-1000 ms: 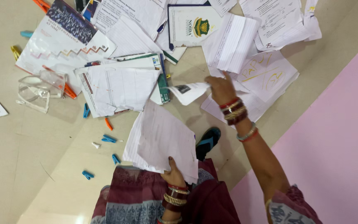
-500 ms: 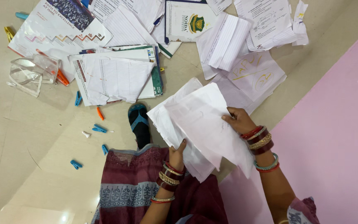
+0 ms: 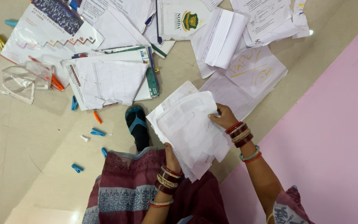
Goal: The person sorts through a large amount of papers and brochures scattered on the floor, picking them up one by one and stacking them into several organized piles before placing them onto a bookshelf.
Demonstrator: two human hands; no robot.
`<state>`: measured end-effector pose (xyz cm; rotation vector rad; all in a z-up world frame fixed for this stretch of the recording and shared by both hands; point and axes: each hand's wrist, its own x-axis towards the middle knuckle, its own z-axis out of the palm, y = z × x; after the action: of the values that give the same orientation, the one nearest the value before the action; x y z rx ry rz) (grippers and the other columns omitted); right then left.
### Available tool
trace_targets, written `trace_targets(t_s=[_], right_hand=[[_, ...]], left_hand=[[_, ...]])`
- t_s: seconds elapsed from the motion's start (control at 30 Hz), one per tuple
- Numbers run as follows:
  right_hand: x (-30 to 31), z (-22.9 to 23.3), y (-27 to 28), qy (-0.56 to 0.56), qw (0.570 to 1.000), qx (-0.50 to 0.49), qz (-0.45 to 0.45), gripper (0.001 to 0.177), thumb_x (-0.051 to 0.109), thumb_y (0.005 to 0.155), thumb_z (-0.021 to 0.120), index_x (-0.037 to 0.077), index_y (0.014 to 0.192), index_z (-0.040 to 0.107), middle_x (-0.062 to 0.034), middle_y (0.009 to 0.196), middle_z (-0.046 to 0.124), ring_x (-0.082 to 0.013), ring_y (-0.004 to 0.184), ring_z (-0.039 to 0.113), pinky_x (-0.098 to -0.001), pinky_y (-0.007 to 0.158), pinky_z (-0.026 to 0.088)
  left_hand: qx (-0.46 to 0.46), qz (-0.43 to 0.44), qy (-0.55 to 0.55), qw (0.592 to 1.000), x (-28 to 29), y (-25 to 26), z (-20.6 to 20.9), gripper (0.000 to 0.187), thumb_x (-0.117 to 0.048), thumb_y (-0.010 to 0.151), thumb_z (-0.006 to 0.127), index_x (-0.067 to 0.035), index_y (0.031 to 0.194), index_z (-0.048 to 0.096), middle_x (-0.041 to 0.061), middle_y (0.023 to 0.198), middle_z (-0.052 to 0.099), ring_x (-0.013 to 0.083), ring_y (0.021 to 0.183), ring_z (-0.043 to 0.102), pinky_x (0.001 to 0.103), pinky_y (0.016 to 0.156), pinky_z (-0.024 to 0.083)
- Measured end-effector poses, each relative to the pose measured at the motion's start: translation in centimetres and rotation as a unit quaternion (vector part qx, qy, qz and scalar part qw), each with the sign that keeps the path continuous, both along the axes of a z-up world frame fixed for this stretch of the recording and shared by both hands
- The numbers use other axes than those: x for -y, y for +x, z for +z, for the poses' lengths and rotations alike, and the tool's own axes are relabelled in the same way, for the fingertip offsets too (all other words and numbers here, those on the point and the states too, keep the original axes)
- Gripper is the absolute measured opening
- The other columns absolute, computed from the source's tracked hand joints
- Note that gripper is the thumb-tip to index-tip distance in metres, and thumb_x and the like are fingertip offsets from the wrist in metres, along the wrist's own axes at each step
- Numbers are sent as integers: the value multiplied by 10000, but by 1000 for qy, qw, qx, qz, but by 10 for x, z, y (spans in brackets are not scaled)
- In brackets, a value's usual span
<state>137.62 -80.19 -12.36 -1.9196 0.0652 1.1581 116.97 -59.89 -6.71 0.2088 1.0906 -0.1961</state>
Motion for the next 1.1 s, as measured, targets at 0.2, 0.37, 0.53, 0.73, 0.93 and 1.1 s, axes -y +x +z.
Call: trace_targets(t_s=[0.2,0.37,0.53,0.73,0.93,1.1], right_hand=[[1,-62,9,83,993,25,-81,513,213,855,796,26,1286,591,-58,1143,670,-168,1015,633,-329,888,545],[-11,-180,80,-69,809,-143,-566,686,541,863,724,40,1313,598,-94,1168,652,-220,1052,645,-384,802,542],[-24,-219,139,-94,683,-23,-724,509,379,819,827,-40,1043,645,-78,887,637,-210,759,561,-376,639,476],[-17,-120,146,-117,796,485,-343,289,104,875,814,-61,989,607,-121,844,639,-259,734,589,-388,665,508],[-25,67,74,-153,757,622,128,192,-101,864,683,15,1014,658,-150,879,642,-321,782,626,-408,699,535],[-67,158,9,-171,825,384,378,785,-86,686,609,209,1413,625,-118,1266,718,-238,706,606,-345,537,523]], left_hand=[[-44,-164,367,915,9,-3,-23,304,-21,923,669,127,1188,650,229,1090,738,263,947,720,356,822,580],[-142,-119,369,911,7,-9,-34,242,-17,912,652,145,1091,670,198,1029,748,245,870,729,344,767,582],[-160,-127,388,899,9,-13,-43,246,-20,921,648,142,1106,663,199,1016,747,238,847,727,327,741,584],[-163,-91,366,912,6,-8,-41,205,-22,931,661,143,1052,676,188,950,738,218,766,696,315,668,557],[-142,-99,361,916,9,9,-31,188,-38,932,655,127,1014,692,161,902,742,195,727,691,296,634,553],[-160,-138,299,931,18,11,-25,222,-60,953,670,129,1070,679,169,936,734,216,756,672,326,660,551]])
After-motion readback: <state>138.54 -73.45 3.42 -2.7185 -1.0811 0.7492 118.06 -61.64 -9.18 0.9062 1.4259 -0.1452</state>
